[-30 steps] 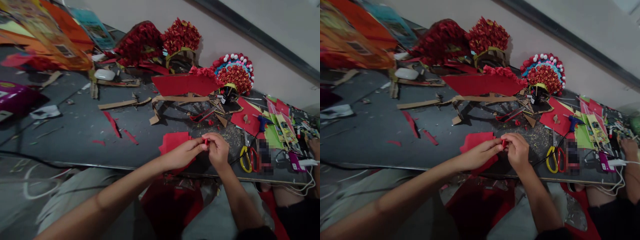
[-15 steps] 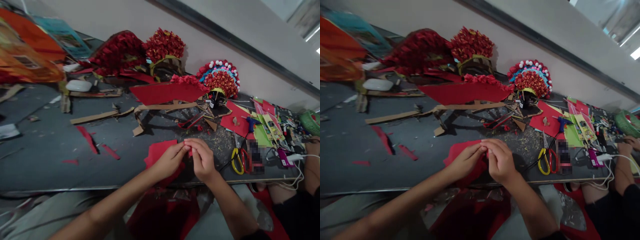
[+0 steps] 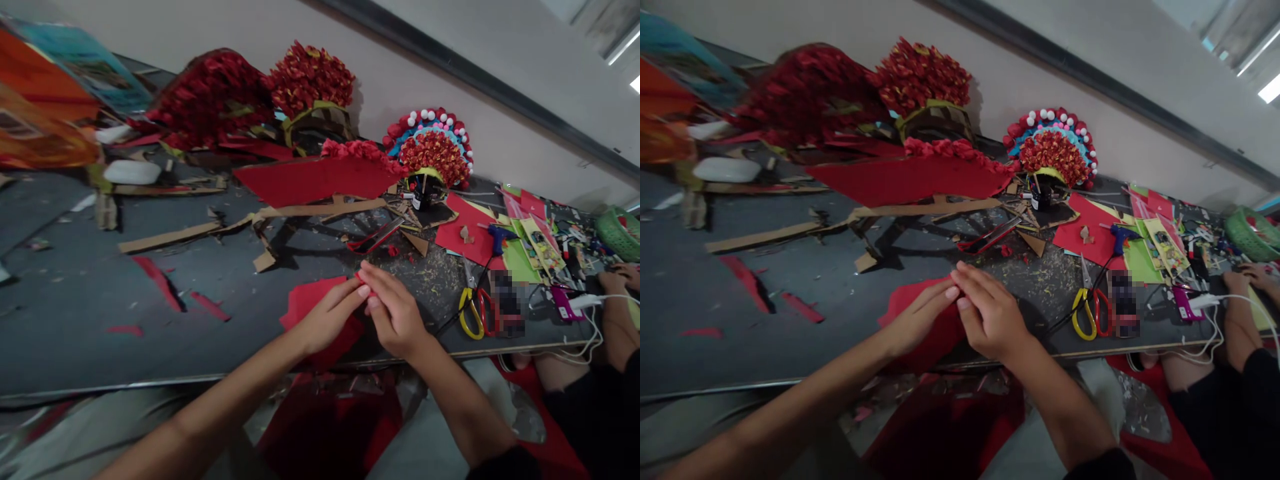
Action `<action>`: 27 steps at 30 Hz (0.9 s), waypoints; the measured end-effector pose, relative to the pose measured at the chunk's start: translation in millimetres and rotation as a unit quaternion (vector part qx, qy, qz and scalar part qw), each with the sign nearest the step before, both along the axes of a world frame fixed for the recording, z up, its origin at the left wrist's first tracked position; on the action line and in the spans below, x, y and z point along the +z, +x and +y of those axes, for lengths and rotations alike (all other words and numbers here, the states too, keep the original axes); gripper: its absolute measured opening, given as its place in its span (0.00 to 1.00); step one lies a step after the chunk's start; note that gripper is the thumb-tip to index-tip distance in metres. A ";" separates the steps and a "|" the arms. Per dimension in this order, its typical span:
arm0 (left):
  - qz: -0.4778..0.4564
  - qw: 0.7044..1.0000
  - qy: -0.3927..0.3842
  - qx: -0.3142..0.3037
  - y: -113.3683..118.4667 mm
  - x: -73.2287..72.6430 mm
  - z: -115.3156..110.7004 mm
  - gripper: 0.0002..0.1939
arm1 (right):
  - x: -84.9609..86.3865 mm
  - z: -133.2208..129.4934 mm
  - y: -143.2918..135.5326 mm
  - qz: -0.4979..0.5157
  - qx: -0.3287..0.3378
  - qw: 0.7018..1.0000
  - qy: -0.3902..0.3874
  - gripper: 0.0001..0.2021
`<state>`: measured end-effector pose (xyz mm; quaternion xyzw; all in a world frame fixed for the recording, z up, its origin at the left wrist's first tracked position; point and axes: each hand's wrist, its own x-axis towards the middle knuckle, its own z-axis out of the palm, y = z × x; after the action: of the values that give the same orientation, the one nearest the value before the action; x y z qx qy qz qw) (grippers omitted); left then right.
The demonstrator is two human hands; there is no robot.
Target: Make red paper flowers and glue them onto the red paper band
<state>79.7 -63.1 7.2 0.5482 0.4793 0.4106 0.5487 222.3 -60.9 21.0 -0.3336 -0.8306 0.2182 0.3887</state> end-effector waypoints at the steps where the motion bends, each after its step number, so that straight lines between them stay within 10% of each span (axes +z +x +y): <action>1: -0.003 1.000 -0.001 -0.002 -0.6 0.1 0.2 0.31 | -0.4 -0.6 0.6 -0.009 0.003 1.000 0.000 0.22; 27: 0.141 0.987 0.024 -0.068 -9.8 4.1 5.9 0.23 | 3.6 13.9 22.7 -0.071 0.088 0.991 -0.072 0.23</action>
<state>69.9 -57.2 11.2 0.6453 0.5033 0.3021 0.4888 245.0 -47.0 24.6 -0.3016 -0.8643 0.2865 0.2829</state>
